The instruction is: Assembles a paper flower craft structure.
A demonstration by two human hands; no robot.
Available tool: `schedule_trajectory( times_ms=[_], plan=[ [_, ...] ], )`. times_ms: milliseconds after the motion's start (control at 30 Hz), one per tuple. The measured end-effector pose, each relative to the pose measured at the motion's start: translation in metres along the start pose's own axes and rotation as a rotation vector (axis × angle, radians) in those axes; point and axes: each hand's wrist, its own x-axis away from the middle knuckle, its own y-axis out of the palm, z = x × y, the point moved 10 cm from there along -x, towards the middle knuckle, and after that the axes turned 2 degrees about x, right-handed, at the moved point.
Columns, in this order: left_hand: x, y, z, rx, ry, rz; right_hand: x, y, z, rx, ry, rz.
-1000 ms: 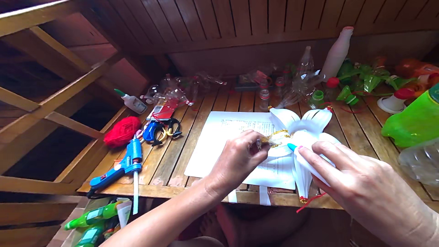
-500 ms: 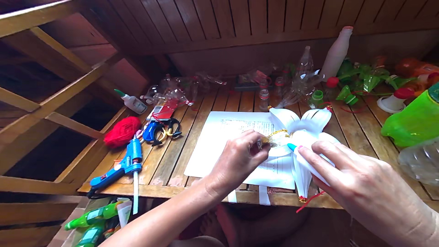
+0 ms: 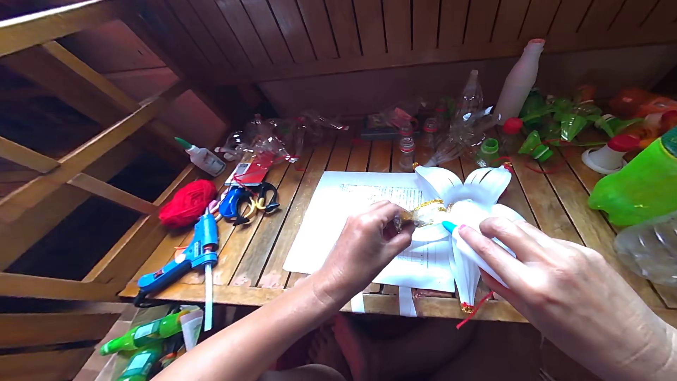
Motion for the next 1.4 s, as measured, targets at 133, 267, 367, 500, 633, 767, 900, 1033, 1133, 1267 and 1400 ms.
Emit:
schedule_trajectory(
  times_ms=[133, 267, 367, 500, 633, 767, 900, 1033, 1133, 1267, 1400],
  plan=[
    [0.000, -0.001, 0.000, -0.003, 0.008, 0.005, 0.000, 0.000, -0.001, 0.003, -0.006, 0.008],
    [0.001, -0.002, -0.002, 0.007, 0.000, 0.013, 0.000, -0.001, -0.001, 0.012, -0.005, 0.009],
    [0.000, -0.002, -0.010, 0.069, -0.087, -0.009, 0.000, -0.001, -0.001, 0.000, -0.003, 0.010],
    [0.004, 0.008, -0.034, 0.450, -0.324, -0.068, 0.002, -0.003, 0.004, -0.023, 0.014, 0.019],
    [0.011, 0.020, -0.047, 0.876, -0.556, -0.036, 0.005, -0.003, 0.012, -0.084, 0.033, 0.032],
    [0.017, 0.019, -0.054, 1.060, -0.661, 0.026, 0.005, -0.001, 0.019, -0.139, 0.049, 0.042],
    [0.022, 0.009, -0.061, 1.154, -0.684, 0.104, 0.003, -0.002, 0.018, -0.204, 0.052, 0.035],
    [0.026, -0.005, -0.062, 1.163, -0.629, 0.124, -0.006, 0.002, 0.004, -0.246, -0.004, -0.011],
    [0.030, -0.010, -0.065, 1.180, -0.614, 0.131, -0.017, 0.010, -0.010, -0.210, -0.088, -0.019],
    [0.036, -0.017, -0.069, 1.227, -0.599, 0.159, -0.029, 0.005, -0.012, -0.262, -0.062, 0.001],
    [0.038, -0.029, -0.075, 1.265, -0.579, 0.210, -0.038, 0.014, 0.002, -0.387, 0.081, -0.011]
  ],
)
